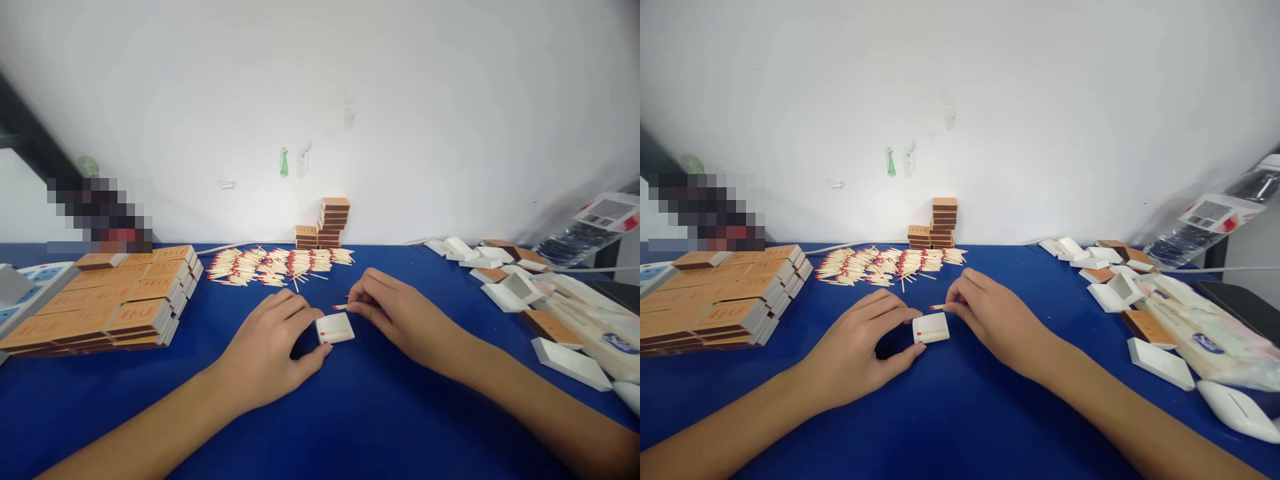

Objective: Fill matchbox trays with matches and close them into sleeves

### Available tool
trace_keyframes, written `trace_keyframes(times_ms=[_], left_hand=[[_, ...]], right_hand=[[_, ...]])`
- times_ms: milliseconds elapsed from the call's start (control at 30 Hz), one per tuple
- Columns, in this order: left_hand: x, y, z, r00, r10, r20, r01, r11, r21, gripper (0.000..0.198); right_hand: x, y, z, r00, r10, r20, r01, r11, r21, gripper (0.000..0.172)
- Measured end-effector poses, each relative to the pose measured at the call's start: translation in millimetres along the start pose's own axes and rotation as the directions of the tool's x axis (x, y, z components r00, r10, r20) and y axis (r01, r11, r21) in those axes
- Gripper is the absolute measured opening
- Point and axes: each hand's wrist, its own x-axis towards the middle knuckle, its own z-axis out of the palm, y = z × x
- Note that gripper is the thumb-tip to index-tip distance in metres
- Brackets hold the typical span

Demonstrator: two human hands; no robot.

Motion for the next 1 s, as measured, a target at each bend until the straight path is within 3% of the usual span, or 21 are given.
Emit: trace_keyframes(times_ms=[200, 500, 633, 833, 1000], left_hand=[[-1.0, 0.2, 1.4, 0.998, 0.043, -0.049, -0.042, 0.999, 0.012, 0.019], [-0.8, 1.3, 0.6, 0.994, 0.074, -0.075, -0.072, 0.997, 0.026, 0.022], [-1.3, 1.1, 1.7, 0.994, 0.073, -0.076, -0.072, 0.997, 0.023, 0.02], [-1.0, -0.1, 0.8, 0.999, 0.037, -0.034, -0.036, 0.999, 0.025, 0.024], [-1.1, -0.3, -0.6, 1.0, 0.024, -0.001, -0.024, 1.0, 0.012, 0.023]], right_hand=[[-8.4, -23.3, 11.8, 0.989, -0.145, -0.01, 0.142, 0.982, -0.124, 0.005], [-8.8, -22.6, 11.9, 0.983, -0.179, -0.047, 0.165, 0.962, -0.216, 0.007], [-9.8, -25.0, 10.6, 0.983, -0.18, -0.029, 0.173, 0.97, -0.172, 0.007], [-1.5, 9.6, -4.8, 0.996, -0.001, -0.092, -0.009, 0.994, -0.108, 0.01], [1.6, 40.0, -2.7, 0.996, 0.091, 0.024, -0.091, 0.996, -0.005, 0.015]])
